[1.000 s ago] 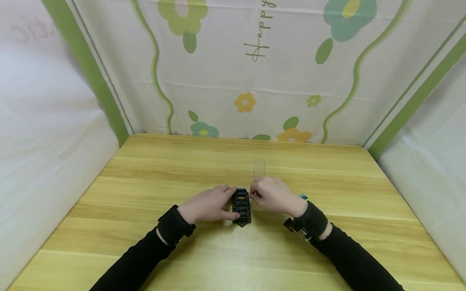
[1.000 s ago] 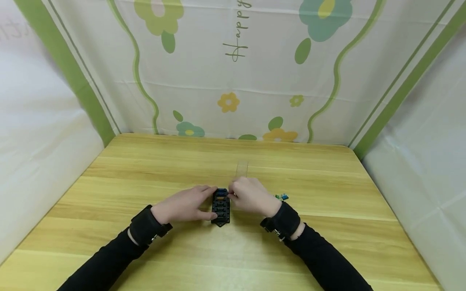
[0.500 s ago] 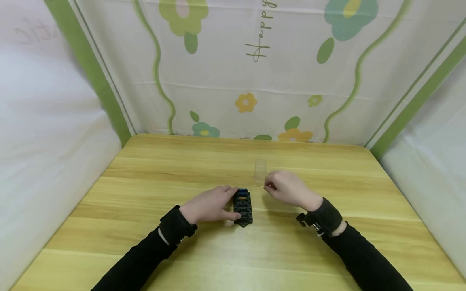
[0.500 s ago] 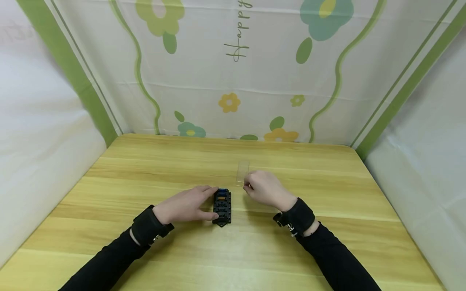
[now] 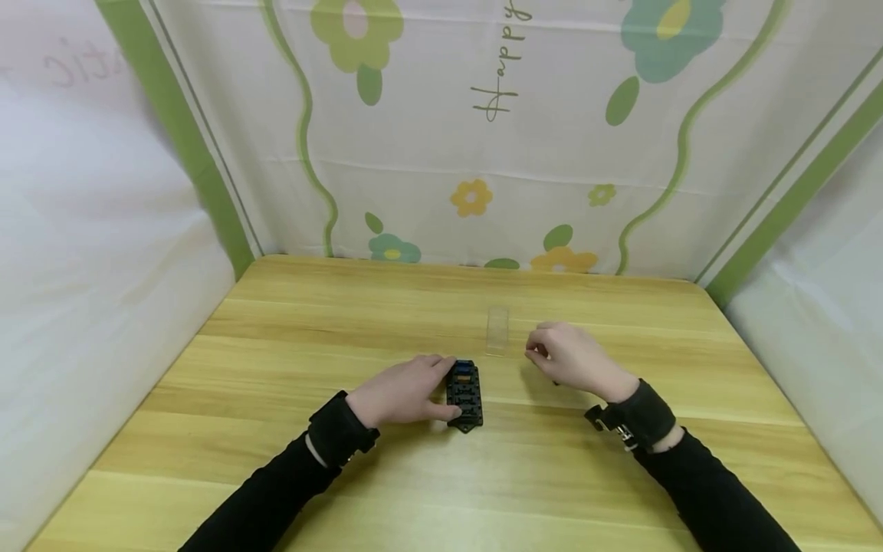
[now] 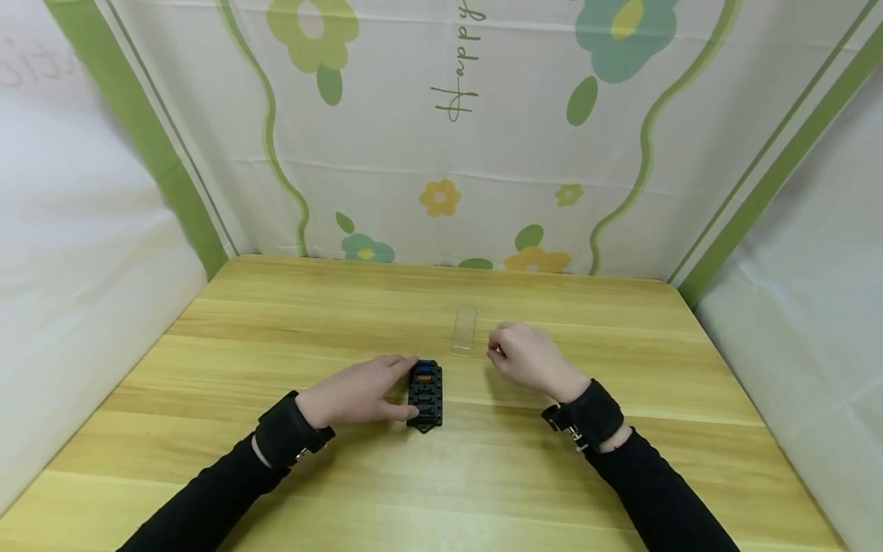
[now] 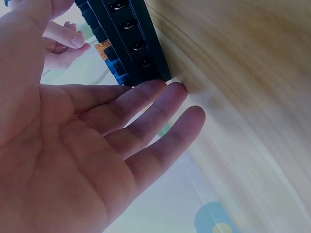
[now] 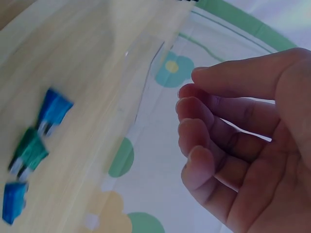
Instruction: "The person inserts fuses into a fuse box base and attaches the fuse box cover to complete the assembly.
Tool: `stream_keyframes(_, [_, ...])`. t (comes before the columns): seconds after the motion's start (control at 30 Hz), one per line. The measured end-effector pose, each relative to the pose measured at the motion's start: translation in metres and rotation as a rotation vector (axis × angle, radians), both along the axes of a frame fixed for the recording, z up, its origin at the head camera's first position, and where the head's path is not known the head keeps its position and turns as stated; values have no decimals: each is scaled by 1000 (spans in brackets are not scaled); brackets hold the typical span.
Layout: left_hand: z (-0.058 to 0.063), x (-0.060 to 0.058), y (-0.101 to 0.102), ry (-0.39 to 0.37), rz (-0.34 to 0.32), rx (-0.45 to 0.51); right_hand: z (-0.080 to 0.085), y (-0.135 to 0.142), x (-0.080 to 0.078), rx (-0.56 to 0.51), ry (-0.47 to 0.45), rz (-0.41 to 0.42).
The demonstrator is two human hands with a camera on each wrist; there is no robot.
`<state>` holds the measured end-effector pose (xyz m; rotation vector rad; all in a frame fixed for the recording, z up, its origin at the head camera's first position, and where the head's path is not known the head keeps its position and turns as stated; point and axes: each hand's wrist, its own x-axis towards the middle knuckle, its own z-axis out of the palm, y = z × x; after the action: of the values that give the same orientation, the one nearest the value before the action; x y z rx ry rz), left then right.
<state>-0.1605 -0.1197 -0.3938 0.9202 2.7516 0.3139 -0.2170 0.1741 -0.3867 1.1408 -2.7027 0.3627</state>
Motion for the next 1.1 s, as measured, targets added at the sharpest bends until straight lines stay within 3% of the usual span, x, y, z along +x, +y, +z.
stream_keyframes(0.47, [-1, 0, 3, -3, 22, -16, 0, 35, -1, -3, -8, -2])
stream_keyframes(1.1, [-3, -1, 2, 6, 21, -15, 0, 58, -7, 34, -151, 33])
